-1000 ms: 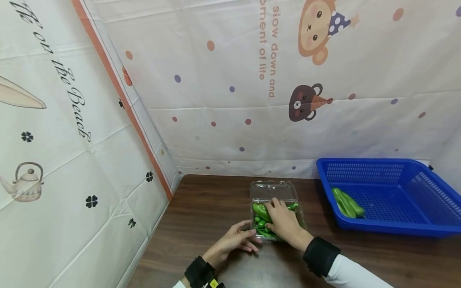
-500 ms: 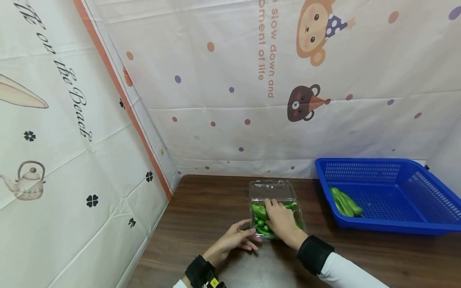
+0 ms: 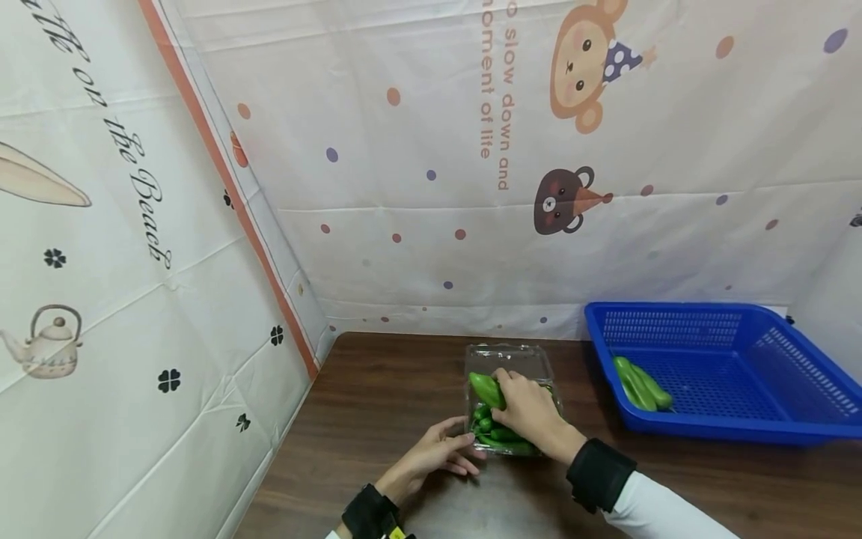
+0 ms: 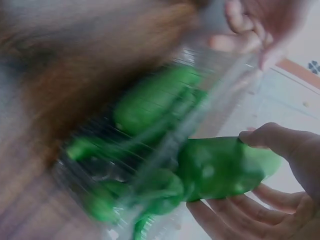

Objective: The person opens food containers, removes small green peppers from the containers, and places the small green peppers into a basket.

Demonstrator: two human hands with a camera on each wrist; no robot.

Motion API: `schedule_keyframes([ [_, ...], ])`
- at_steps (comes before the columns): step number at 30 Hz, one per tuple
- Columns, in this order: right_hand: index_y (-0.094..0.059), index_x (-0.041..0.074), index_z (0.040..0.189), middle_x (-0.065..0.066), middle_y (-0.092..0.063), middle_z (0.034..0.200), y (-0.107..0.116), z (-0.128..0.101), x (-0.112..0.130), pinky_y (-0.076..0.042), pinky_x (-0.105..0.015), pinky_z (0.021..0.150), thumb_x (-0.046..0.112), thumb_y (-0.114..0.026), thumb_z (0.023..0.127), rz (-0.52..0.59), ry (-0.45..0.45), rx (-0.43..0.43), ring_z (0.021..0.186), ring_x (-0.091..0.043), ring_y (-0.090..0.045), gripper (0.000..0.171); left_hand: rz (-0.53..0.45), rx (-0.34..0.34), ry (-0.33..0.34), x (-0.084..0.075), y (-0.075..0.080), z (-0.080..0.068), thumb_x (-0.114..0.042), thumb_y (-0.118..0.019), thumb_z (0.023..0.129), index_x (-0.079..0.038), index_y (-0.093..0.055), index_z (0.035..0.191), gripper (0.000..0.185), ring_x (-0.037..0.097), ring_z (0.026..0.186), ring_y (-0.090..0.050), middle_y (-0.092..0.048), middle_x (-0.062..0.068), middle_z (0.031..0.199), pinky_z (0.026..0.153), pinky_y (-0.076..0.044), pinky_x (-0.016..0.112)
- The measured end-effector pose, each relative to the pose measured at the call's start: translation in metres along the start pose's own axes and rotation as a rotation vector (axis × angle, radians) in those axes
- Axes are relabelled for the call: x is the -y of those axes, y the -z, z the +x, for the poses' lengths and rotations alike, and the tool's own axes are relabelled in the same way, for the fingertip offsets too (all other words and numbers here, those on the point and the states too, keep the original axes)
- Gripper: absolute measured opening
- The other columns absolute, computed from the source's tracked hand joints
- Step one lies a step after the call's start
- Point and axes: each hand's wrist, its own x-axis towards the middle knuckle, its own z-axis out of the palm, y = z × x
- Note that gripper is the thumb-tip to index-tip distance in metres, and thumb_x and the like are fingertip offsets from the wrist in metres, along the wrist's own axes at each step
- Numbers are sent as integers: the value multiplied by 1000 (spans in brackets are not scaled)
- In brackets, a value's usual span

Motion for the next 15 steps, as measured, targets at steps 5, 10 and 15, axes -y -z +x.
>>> schedule_keyframes([
  [5, -63, 2, 124, -13, -70, 96, 22, 6, 4, -48, -27, 49, 17, -87, 80, 44, 3, 6, 60, -14, -58, 53, -14, 11, 3, 1, 1, 0, -30, -56, 107, -1, -26, 160, 67, 9, 74, -75, -77, 18, 113, 69, -61, 22],
  [10, -61, 0, 131, -16, -71, 101, 51, 12, 5, -46, -24, 48, 19, -84, 83, 59, 20, -11, 61, -12, -59, 56, -19, 12, -2, 1, 1, 1, -29, -56, 107, -1, -26, 160, 67, 9, 74, -75, -76, 20, 115, 69, -60, 21],
  [15, -60, -2, 132, -17, -71, 101, 81, 19, 1, -52, -26, 52, 15, -81, 85, 134, 39, -60, 66, -14, -64, 55, -20, 18, -2, 1, 1, 0, -30, -56, 107, -1, -25, 160, 68, 7, 73, -74, -76, 20, 115, 69, -60, 20],
])
